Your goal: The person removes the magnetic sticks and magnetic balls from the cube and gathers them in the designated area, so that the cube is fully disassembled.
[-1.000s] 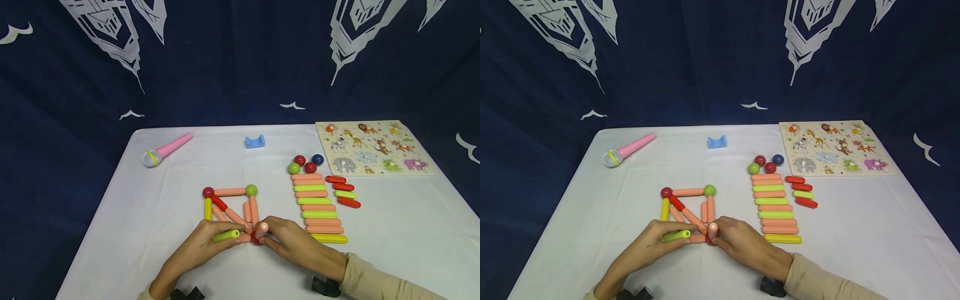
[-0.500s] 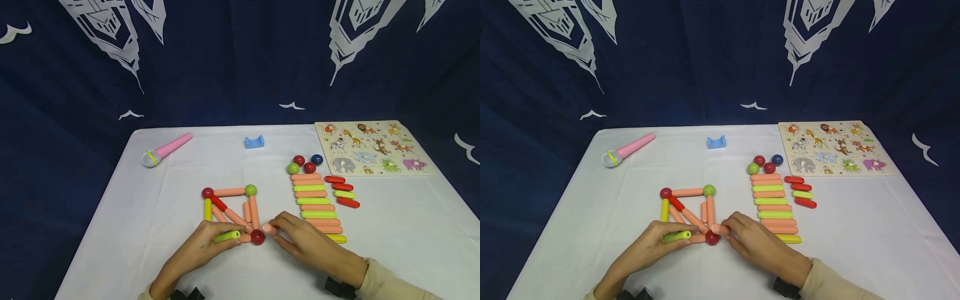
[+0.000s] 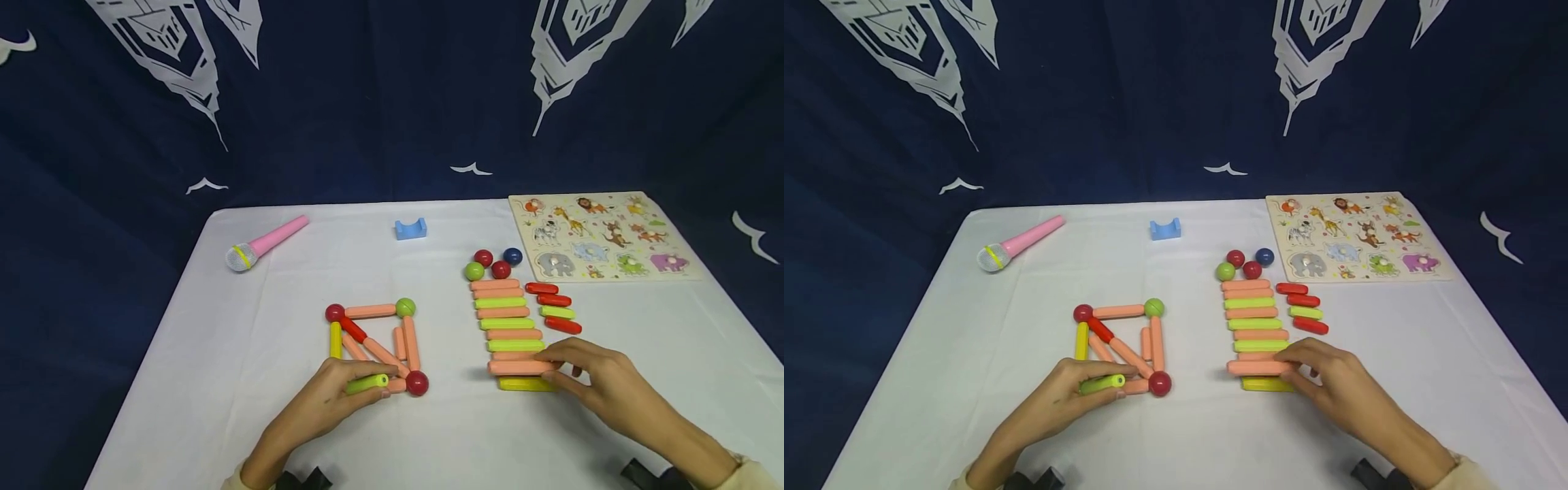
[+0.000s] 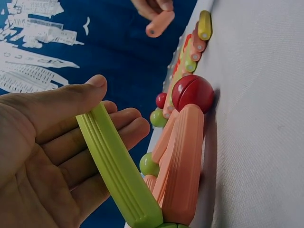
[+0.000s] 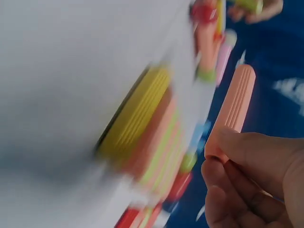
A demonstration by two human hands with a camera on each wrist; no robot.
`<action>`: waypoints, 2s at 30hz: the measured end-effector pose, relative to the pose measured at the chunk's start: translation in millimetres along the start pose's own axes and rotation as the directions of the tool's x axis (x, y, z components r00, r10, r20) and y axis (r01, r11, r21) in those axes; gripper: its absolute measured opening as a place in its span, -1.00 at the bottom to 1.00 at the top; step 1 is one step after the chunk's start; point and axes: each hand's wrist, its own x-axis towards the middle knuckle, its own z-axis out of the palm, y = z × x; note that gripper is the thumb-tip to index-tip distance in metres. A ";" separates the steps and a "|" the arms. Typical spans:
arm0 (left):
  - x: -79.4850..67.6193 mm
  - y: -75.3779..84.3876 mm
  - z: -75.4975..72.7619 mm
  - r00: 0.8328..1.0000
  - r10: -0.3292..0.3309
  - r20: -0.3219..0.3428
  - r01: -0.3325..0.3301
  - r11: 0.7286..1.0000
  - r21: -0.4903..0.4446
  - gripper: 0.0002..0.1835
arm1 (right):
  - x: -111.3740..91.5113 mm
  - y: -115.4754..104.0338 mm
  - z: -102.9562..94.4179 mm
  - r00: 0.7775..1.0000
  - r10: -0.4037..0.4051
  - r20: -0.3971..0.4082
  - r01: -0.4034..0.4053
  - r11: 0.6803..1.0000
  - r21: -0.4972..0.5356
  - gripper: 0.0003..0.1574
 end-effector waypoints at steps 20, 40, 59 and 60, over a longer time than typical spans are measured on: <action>-2.4 -0.5 -0.7 1.000 0.004 -0.014 -0.004 1.000 -0.003 -0.65 | -18.2 15.7 24.8 0.997 0.015 0.077 -0.013 1.000 -0.025 -0.58; -3.0 -2.4 -7.8 1.000 -0.006 -0.008 0.007 0.999 0.042 -0.68 | 9.1 -56.9 23.7 0.985 -0.154 0.078 0.132 0.963 0.234 -0.59; -9.3 -21.3 -28.8 0.995 0.047 0.085 -0.044 0.998 -0.039 -0.70 | 70.4 -150.3 72.9 0.929 -0.368 -0.046 0.360 0.864 0.352 -0.64; -10.3 -22.5 -32.4 0.995 0.036 0.088 -0.033 0.999 -0.041 -0.70 | 71.2 -150.8 73.4 0.927 -0.371 -0.050 0.364 0.863 0.351 -0.65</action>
